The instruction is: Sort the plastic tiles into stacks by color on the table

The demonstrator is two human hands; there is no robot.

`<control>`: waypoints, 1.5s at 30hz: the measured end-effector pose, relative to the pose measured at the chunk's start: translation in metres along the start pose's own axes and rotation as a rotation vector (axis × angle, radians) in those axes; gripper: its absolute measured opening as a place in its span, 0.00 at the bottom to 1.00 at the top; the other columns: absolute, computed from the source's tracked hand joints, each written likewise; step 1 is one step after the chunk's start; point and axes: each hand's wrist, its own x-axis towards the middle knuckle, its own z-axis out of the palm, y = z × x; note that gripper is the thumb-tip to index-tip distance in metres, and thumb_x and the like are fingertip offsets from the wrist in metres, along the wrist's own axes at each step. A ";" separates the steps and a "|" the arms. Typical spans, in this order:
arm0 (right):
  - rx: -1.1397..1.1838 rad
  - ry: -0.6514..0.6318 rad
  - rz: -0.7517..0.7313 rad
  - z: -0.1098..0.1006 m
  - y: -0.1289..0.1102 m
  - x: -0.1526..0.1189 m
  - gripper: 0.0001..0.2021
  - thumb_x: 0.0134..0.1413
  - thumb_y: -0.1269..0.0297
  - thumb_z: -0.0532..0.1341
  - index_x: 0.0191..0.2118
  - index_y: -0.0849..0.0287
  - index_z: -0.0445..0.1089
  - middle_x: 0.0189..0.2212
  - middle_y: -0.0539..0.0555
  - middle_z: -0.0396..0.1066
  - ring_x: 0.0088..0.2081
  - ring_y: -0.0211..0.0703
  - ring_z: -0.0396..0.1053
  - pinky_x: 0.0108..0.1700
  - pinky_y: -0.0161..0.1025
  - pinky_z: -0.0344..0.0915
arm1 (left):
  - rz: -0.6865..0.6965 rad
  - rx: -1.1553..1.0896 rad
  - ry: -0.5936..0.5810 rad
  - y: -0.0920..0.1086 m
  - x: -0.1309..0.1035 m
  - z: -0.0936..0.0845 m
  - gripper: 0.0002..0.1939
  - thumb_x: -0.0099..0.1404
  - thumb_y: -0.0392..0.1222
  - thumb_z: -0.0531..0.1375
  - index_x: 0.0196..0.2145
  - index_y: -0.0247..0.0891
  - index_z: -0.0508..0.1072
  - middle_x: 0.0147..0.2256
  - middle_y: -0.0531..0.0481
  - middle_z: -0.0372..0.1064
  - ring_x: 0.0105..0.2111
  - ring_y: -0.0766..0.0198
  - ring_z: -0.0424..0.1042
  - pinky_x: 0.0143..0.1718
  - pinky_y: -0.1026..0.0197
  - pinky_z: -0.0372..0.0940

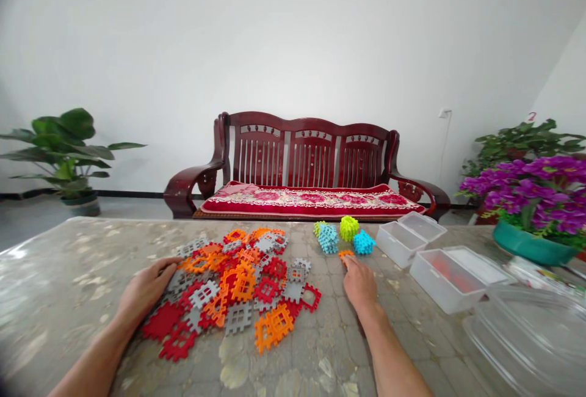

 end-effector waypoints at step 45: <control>0.522 -0.336 0.029 0.055 -0.184 0.133 0.05 0.39 0.69 0.64 0.28 0.57 0.75 0.27 0.50 0.77 0.30 0.40 0.72 0.30 0.32 0.59 | 0.078 -0.006 0.041 0.013 -0.011 -0.003 0.19 0.67 0.45 0.50 0.46 0.46 0.78 0.50 0.51 0.77 0.50 0.58 0.75 0.50 0.60 0.65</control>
